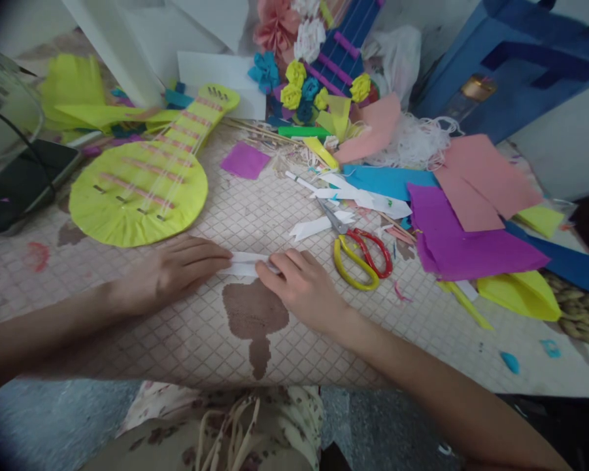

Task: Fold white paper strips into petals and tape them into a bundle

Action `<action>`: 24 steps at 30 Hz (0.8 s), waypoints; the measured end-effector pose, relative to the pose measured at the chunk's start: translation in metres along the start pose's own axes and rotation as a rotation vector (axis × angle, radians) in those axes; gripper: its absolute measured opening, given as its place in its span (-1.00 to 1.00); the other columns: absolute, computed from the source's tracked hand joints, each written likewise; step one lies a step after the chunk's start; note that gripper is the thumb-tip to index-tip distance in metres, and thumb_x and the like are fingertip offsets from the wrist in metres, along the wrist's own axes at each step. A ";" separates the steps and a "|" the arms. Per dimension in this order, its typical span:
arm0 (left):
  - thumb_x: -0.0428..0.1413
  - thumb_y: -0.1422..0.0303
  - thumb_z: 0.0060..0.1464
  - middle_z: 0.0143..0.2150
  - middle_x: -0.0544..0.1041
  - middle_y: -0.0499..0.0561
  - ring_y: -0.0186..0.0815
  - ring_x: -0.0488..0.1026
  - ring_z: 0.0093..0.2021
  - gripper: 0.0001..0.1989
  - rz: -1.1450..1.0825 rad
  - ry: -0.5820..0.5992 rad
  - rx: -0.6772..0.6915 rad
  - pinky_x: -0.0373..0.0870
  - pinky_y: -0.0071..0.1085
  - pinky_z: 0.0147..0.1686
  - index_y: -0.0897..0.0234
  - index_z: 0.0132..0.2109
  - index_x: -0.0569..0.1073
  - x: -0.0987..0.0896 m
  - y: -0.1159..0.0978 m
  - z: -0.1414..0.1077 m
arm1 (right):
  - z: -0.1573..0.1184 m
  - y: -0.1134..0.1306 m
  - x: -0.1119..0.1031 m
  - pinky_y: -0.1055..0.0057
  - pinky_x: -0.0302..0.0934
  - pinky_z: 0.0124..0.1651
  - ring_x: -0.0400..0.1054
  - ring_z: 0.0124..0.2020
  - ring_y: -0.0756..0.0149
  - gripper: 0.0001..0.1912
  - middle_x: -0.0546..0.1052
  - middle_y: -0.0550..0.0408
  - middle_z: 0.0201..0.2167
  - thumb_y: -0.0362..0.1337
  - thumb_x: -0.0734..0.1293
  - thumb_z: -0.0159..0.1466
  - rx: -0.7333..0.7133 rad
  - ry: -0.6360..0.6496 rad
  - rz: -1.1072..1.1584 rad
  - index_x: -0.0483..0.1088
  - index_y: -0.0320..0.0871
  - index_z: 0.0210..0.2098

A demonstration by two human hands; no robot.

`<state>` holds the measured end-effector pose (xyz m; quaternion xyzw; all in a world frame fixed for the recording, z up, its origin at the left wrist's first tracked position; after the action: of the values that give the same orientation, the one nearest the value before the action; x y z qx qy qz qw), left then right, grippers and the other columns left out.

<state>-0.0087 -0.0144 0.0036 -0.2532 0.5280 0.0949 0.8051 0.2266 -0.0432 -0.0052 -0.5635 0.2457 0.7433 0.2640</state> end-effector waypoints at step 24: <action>0.04 0.42 0.18 -0.10 0.55 0.08 -0.24 0.47 -0.10 -0.83 0.186 -0.062 0.167 0.34 -0.21 0.03 0.34 -0.09 0.43 -0.001 -0.001 0.000 | 0.003 -0.008 -0.004 0.20 0.28 -0.10 0.30 -0.11 0.16 -0.79 0.50 -0.09 -0.16 -0.44 0.19 0.29 -0.179 -0.061 -0.030 0.43 -0.26 -0.15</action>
<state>-0.0086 -0.0155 0.0047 -0.1322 0.5303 0.1327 0.8268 0.2309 -0.0361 -0.0010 -0.5656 0.1616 0.7750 0.2310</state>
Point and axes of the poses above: each hand's wrist, its own z-axis towards the middle knuckle, its own x-axis out of the palm, y = z × x, the point moved 2 cm from there along z, towards the middle knuckle
